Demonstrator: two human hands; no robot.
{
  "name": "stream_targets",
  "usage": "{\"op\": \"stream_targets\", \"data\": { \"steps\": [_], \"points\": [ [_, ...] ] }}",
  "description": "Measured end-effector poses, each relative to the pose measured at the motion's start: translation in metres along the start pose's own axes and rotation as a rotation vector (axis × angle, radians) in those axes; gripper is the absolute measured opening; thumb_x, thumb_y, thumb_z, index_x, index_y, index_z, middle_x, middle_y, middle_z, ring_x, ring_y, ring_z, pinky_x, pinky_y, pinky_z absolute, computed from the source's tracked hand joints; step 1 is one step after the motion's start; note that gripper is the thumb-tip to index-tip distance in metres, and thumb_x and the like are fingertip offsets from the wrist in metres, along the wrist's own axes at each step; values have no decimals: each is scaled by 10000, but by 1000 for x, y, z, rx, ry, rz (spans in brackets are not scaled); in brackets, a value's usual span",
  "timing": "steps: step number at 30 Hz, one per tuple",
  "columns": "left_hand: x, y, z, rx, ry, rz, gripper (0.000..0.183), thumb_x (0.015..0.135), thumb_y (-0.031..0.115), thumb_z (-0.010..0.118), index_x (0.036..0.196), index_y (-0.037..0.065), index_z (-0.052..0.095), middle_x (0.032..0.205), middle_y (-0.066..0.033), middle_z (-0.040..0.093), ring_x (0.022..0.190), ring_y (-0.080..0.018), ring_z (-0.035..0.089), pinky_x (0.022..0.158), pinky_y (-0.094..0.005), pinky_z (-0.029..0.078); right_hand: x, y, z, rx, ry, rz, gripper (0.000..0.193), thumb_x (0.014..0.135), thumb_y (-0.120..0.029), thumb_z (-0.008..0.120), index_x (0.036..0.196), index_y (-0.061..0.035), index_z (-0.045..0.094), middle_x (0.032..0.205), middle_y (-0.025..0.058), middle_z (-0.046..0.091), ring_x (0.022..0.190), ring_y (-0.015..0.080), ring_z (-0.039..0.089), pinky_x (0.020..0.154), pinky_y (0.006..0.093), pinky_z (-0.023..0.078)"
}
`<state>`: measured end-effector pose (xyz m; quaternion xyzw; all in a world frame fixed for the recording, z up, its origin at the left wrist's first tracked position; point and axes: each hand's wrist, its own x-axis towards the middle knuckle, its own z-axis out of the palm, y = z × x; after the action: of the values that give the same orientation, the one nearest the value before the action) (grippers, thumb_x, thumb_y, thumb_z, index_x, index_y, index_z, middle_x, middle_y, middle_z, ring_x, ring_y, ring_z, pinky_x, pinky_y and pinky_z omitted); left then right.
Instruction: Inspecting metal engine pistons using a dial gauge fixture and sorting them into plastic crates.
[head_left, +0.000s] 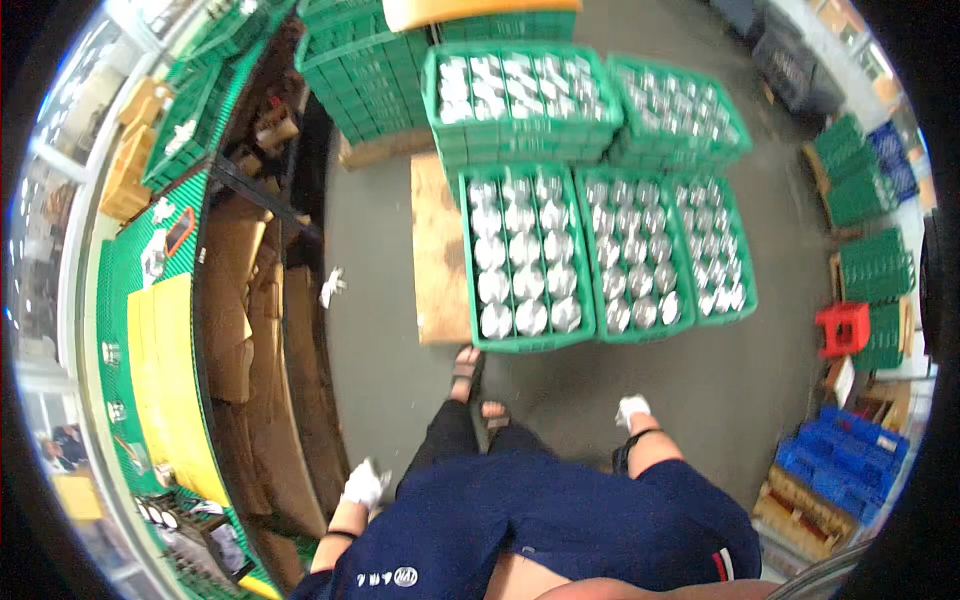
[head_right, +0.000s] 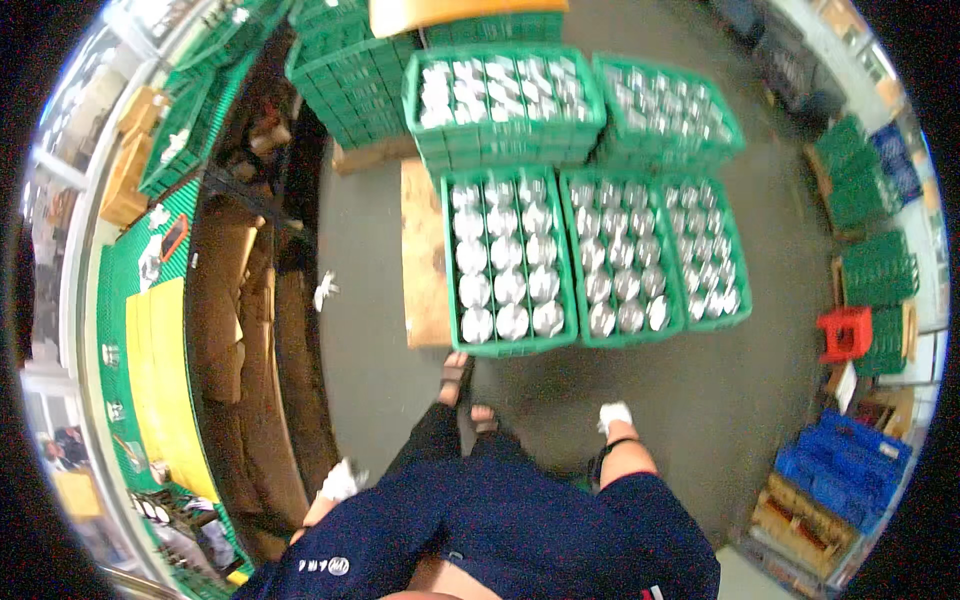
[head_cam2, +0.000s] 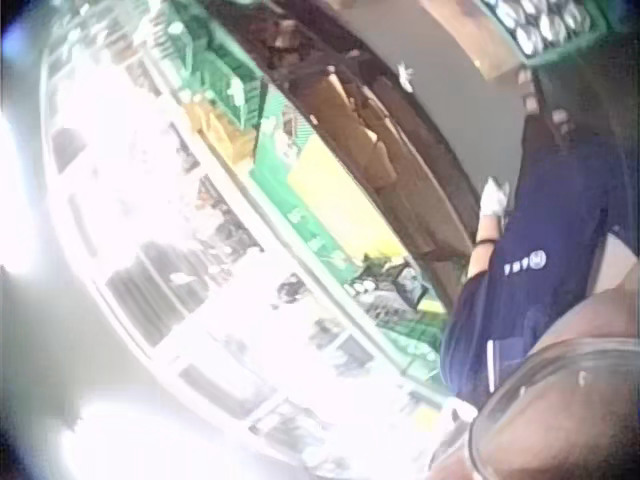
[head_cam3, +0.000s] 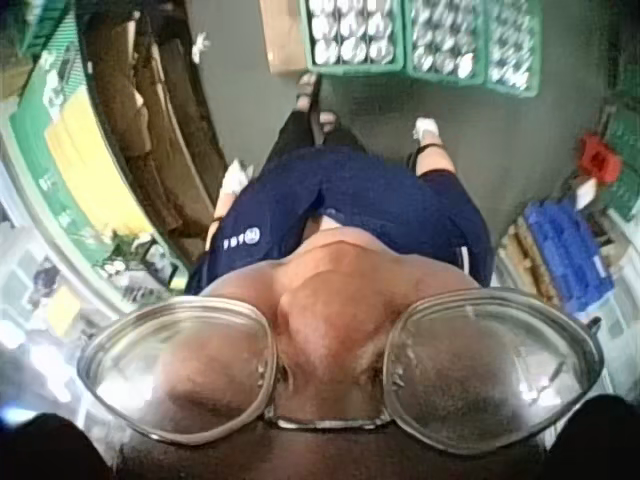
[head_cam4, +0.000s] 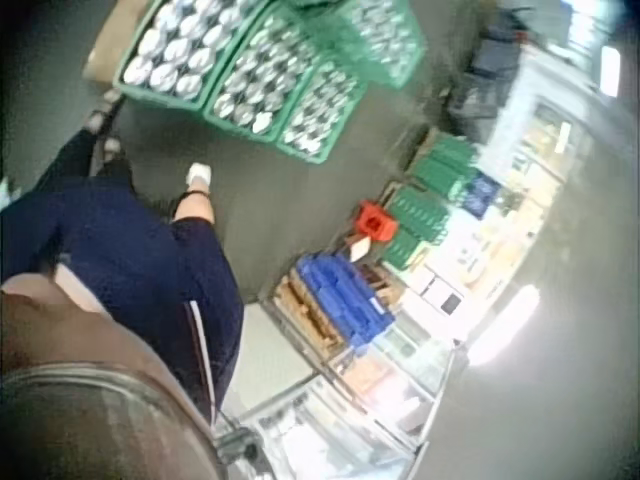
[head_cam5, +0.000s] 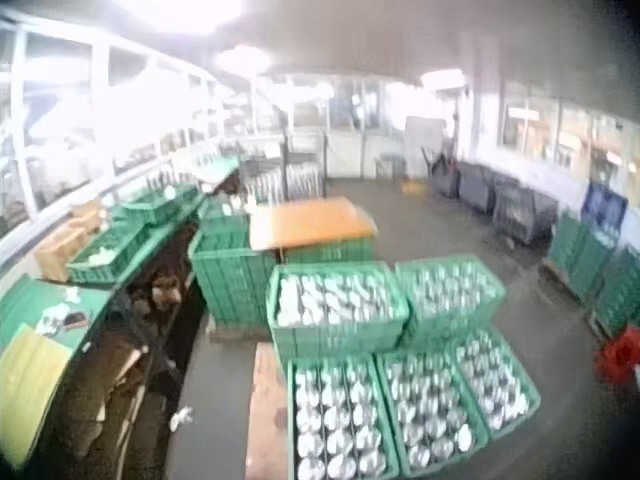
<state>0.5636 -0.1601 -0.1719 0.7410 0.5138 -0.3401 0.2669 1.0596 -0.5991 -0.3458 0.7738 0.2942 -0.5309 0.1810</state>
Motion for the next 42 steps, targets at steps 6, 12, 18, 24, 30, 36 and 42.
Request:
{"op": "stream_targets", "data": {
  "steps": [6, 12, 18, 24, 30, 36, 42],
  "points": [
    [-71, -70, 31, -187, -57, -239, 643, 879, 480, 657, 1321, 22, 572, 1320, -223, 608, 1244, -369, 572, 1050, -441, 464, 1, -62, -61, 1508, 206, 248, 319, 939, -99, 507, 1210, 66, 540, 1132, 282, 655, 923, 450, 680, 780, 541, 587],
    [-116, -129, 71, -474, 246, -272, 599, 884, 434, 673, 1321, 39, 562, 1299, -230, 614, 1225, -378, 580, 1030, -457, 470, 36, -202, -181, 96, 589, -310, 268, 929, -133, 468, 862, 7, 686, 838, 163, 705, 813, 303, 705, 682, 417, 557],
    [-176, -178, 104, -830, 639, -290, 527, 889, 375, 688, 1229, -19, 602, 1203, -266, 649, 1144, -405, 617, 988, -448, 492, -40, -435, -213, 546, 283, -713, 255, 919, -129, 547, 1116, 23, 602, 884, 177, 689, 770, 254, 680, 713, 382, 549],
    [-231, -254, 162, -874, 549, -559, 504, 835, 374, 672, 1220, 51, 636, 1236, -224, 637, 1147, -402, 594, 994, -468, 475, -168, -687, -132, 80, 66, -1008, 223, 913, -84, 551, 1099, 31, 591, 922, 135, 685, 838, 194, 679, 765, 318, 545],
    [-267, -283, 234, -1200, 585, -757, 620, 893, 385, 648, 1321, -51, 539, 1278, -266, 617, 1203, -370, 596, 1015, -426, 469, -314, -867, 30, -388, -200, -1451, 305, 912, -191, 630, 1163, -19, 628, 1015, 139, 704, 956, 236, 678, 861, 352, 520],
    [-298, -287, 288, -1475, 700, -937, 580, 886, 399, 671, 1264, -32, 589, 1228, -251, 649, 1167, -362, 621, 988, -424, 484, -398, -948, 198, -517, -789, -1294, 238, 953, -134, 595, 1124, 30, 617, 957, 118, 689, 897, 180, 667, 796, 308, 540],
    [-312, -276, 348, -1584, 512, -1154, 609, 843, 476, 683, 1248, 27, 612, 1186, -269, 653, 1119, -429, 619, 947, -468, 505, -444, -999, 273, -908, -561, -1678, 327, 916, -255, 637, 1138, -14, 641, 1006, 126, 695, 941, 222, 648, 843, 358, 509]
  ]
}}
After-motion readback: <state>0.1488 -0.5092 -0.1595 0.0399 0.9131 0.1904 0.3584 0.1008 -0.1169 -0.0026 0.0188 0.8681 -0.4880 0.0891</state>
